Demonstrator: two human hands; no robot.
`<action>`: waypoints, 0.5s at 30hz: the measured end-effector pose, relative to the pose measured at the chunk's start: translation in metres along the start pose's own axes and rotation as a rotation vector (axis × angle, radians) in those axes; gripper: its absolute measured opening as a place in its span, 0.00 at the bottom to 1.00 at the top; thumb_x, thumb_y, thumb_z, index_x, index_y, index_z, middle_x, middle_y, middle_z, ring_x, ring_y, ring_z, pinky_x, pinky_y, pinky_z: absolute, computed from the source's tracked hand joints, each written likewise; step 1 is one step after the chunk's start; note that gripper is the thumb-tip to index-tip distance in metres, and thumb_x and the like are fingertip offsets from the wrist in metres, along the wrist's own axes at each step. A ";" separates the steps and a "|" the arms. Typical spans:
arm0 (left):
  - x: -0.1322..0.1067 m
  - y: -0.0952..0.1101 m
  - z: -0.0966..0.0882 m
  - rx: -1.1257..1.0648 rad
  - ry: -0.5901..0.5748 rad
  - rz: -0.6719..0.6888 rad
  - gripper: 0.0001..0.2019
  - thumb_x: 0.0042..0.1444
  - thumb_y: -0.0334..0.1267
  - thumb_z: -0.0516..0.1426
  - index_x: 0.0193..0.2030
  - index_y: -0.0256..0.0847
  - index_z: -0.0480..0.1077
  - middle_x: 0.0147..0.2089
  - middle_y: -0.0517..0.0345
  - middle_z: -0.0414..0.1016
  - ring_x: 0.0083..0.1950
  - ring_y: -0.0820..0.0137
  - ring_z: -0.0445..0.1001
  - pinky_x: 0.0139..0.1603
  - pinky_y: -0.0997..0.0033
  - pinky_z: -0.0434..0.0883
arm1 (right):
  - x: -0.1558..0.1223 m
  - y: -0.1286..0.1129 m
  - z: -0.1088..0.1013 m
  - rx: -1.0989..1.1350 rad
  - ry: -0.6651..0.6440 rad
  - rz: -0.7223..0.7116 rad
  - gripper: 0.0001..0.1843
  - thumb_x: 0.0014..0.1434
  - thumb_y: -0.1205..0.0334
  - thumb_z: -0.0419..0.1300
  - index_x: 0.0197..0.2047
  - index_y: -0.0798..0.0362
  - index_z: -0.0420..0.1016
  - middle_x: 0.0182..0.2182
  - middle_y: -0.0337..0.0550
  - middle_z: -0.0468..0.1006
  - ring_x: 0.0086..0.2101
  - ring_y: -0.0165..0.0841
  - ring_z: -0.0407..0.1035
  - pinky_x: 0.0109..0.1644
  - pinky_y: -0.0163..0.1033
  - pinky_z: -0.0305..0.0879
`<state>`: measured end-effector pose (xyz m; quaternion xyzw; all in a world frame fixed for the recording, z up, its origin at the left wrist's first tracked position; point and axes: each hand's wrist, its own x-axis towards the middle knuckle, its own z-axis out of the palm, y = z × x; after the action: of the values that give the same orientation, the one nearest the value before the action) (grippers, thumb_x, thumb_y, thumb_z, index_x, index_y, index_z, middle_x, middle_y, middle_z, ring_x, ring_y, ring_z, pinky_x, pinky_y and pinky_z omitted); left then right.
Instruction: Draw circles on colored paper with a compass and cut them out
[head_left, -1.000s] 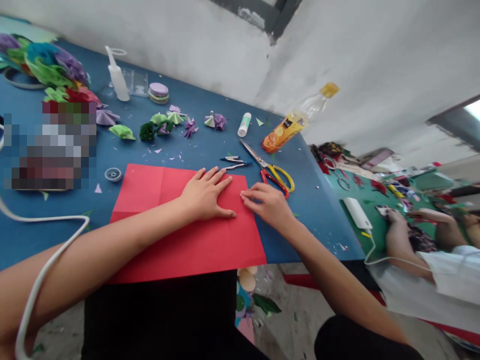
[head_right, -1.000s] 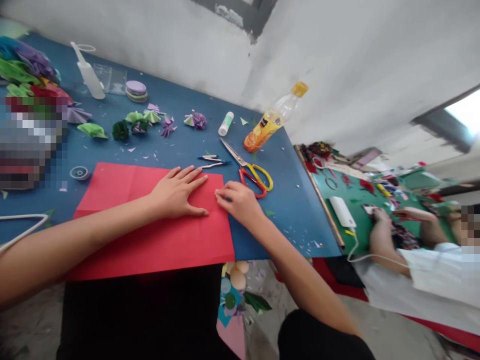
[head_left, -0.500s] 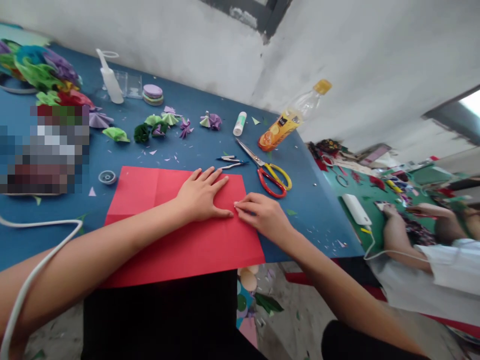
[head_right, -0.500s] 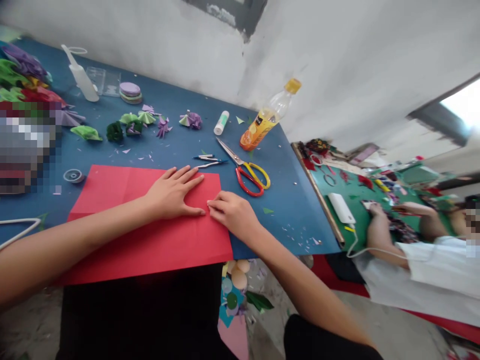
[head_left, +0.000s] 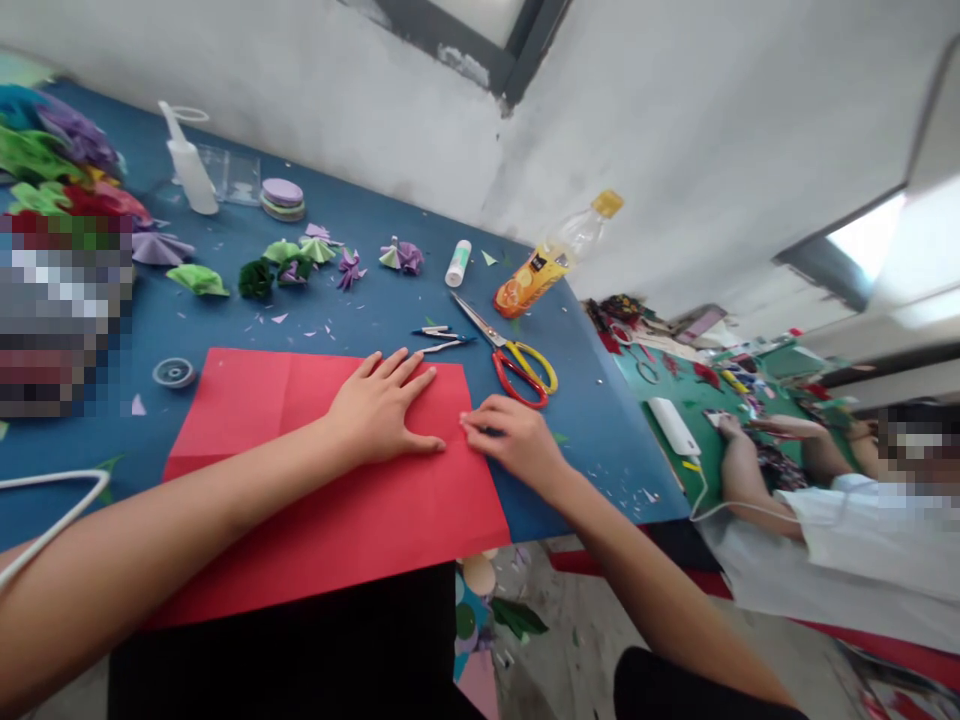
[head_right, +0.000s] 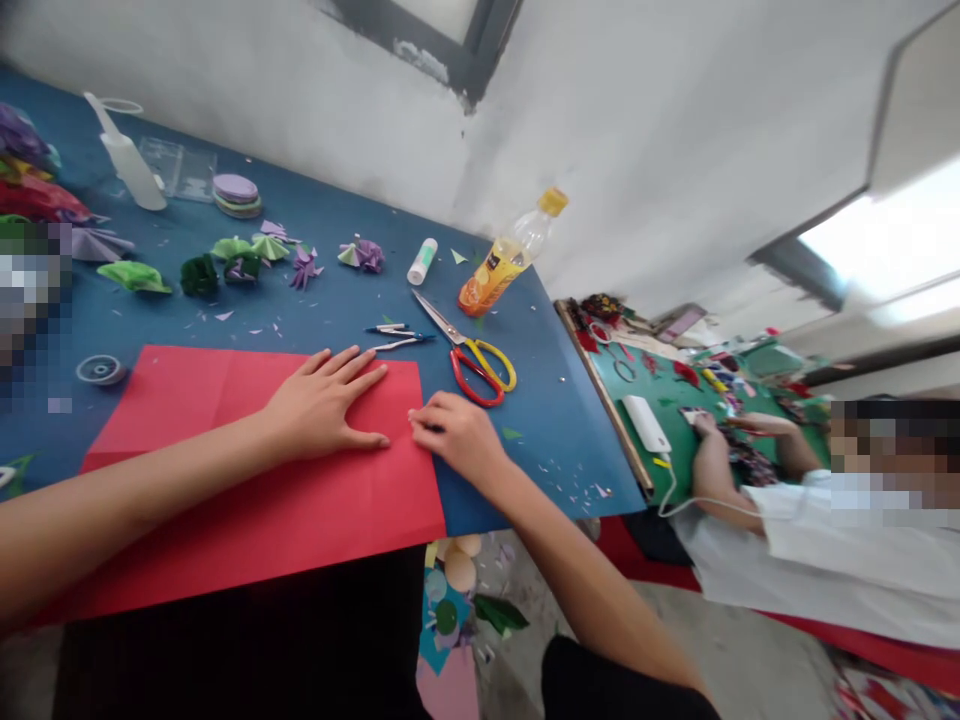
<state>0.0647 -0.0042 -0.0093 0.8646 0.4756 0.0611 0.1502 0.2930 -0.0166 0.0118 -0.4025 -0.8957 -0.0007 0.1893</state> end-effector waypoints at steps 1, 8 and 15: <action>0.000 0.000 0.000 0.001 -0.001 0.000 0.48 0.51 0.70 0.50 0.71 0.41 0.49 0.74 0.51 0.41 0.74 0.54 0.42 0.71 0.53 0.42 | 0.000 0.000 0.000 -0.039 0.026 0.008 0.11 0.61 0.65 0.57 0.33 0.55 0.80 0.28 0.44 0.78 0.30 0.31 0.73 0.35 0.35 0.71; 0.000 0.000 0.001 -0.004 0.004 0.003 0.47 0.51 0.69 0.51 0.71 0.41 0.49 0.74 0.50 0.41 0.74 0.53 0.42 0.71 0.52 0.42 | 0.001 0.004 -0.004 -0.049 0.027 -0.010 0.12 0.62 0.64 0.56 0.32 0.55 0.80 0.28 0.44 0.77 0.30 0.31 0.73 0.36 0.36 0.72; 0.000 0.000 0.002 -0.002 0.025 0.012 0.47 0.51 0.69 0.51 0.70 0.41 0.50 0.74 0.50 0.43 0.74 0.52 0.43 0.71 0.52 0.43 | 0.019 0.009 0.010 0.019 0.004 -0.082 0.13 0.66 0.62 0.53 0.42 0.53 0.79 0.37 0.48 0.79 0.38 0.35 0.74 0.43 0.41 0.74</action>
<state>0.0645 -0.0047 -0.0108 0.8665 0.4721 0.0733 0.1446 0.2847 0.0052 0.0076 -0.3637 -0.9109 -0.0008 0.1947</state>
